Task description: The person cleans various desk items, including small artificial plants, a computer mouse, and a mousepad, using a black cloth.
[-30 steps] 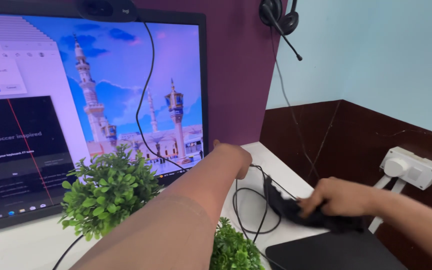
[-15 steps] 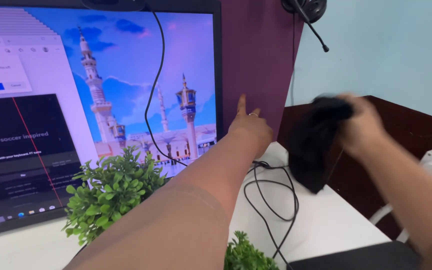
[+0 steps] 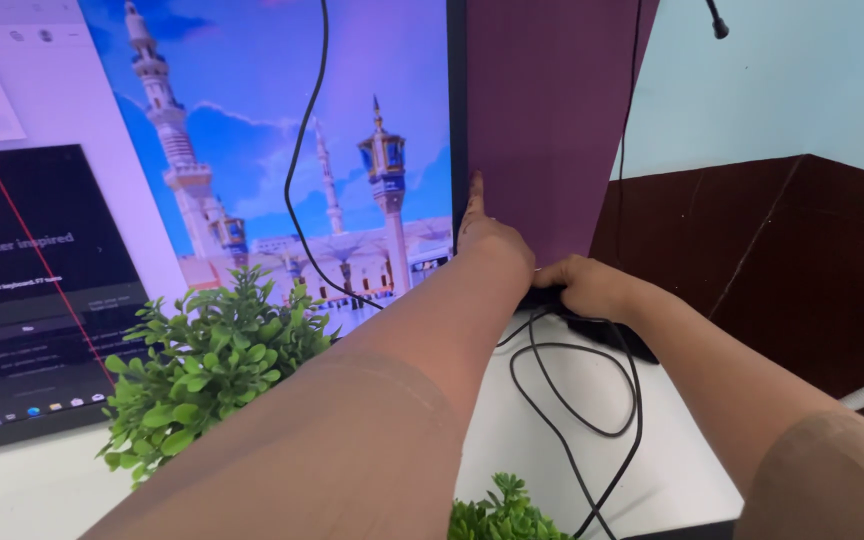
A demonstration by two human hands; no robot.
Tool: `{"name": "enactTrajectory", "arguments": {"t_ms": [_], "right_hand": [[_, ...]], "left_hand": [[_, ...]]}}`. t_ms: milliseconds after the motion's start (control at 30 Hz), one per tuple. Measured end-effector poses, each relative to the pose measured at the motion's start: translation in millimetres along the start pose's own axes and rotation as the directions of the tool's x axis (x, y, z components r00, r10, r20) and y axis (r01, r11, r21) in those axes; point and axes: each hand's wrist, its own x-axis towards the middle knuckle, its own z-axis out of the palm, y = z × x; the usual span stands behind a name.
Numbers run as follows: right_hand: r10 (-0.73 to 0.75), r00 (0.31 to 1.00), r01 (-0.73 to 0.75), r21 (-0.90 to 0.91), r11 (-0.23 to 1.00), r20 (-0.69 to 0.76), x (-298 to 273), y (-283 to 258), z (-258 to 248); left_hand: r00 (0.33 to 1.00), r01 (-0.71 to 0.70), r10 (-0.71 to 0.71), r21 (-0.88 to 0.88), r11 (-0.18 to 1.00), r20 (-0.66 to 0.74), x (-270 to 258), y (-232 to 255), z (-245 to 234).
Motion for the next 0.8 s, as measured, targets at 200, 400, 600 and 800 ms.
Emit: {"name": "enactTrajectory", "arguments": {"t_ms": [200, 400, 600, 800], "right_hand": [[0.129, 0.978, -0.149, -0.114, 0.982, -0.166, -19.7, 20.0, -19.5], [0.187, 0.934, -0.253, -0.197, 0.947, -0.303, 3.0, 21.4, -5.4], [0.088, 0.991, -0.102, -0.136, 0.986, -0.101, 13.4, -41.9, 9.6], [0.059, 0.998, -0.059, -0.322, 0.945, -0.01, 13.9, -21.0, 9.1]], "left_hand": [[0.996, -0.092, 0.094, 0.138, 0.986, -0.01, -24.7, -5.8, -0.3], [0.996, -0.079, 0.08, 0.017, 0.997, -0.03, -20.7, -6.6, -9.4], [0.996, 0.005, -0.035, 0.323, 0.946, 0.087, 114.9, -5.3, 45.0], [0.979, 0.116, -0.189, 0.546, 0.83, 0.08, 155.6, 0.2, 72.7]]}}
